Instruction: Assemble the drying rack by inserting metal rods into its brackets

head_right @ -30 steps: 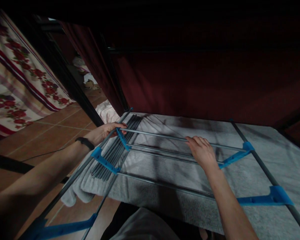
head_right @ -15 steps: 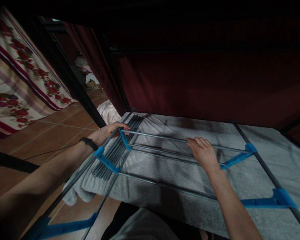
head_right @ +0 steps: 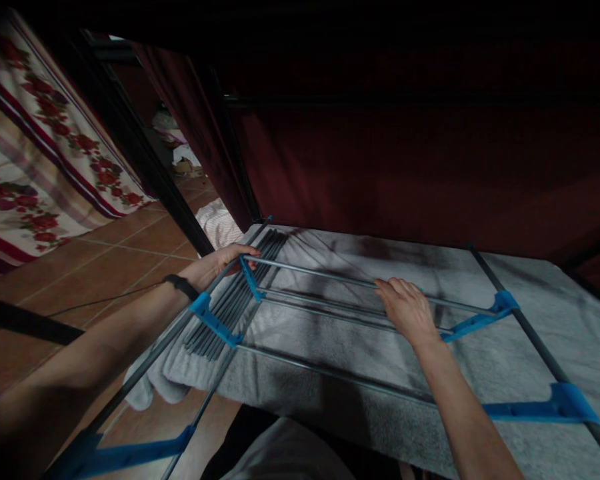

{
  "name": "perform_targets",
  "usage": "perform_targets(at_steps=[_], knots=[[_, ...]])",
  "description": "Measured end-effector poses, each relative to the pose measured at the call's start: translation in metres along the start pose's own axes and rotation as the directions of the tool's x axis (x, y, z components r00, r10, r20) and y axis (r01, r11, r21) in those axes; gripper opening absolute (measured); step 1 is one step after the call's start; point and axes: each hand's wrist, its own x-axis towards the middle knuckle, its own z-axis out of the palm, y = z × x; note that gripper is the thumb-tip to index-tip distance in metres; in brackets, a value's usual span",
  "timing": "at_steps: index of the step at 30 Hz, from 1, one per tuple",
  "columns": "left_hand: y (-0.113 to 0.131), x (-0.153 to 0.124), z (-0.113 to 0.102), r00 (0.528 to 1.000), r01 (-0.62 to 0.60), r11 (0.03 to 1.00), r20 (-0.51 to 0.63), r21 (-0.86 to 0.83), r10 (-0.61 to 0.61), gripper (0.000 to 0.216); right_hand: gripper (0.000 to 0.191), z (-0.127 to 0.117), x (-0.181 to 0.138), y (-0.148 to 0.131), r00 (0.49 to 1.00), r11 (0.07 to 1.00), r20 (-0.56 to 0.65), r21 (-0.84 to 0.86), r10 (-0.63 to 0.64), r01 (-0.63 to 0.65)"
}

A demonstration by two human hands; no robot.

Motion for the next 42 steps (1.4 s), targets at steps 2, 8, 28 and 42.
perform_targets(at_steps=[2,8,28,42], knots=[[0.001,0.001,-0.001,0.999,0.039,0.999,0.005,0.006,-0.039,0.01,0.033,0.0,-0.001,0.001,1.0,1.0,0.0,-0.003,0.003,-0.003],[0.002,-0.008,0.004,0.999,0.045,0.996,0.017,-0.071,-0.044,0.009,0.033,-0.002,0.002,0.006,1.0,0.999,0.01,0.049,0.02,-0.021],[0.0,0.012,-0.001,0.998,0.044,0.999,-0.042,0.002,-0.043,0.011,0.034,-0.005,0.0,0.004,1.0,0.999,0.02,0.054,0.009,-0.01],[0.001,0.001,0.006,0.999,0.01,1.0,-0.033,-0.009,-0.011,0.01,0.035,-0.016,0.002,0.001,1.0,0.999,0.012,0.049,0.023,-0.024]])
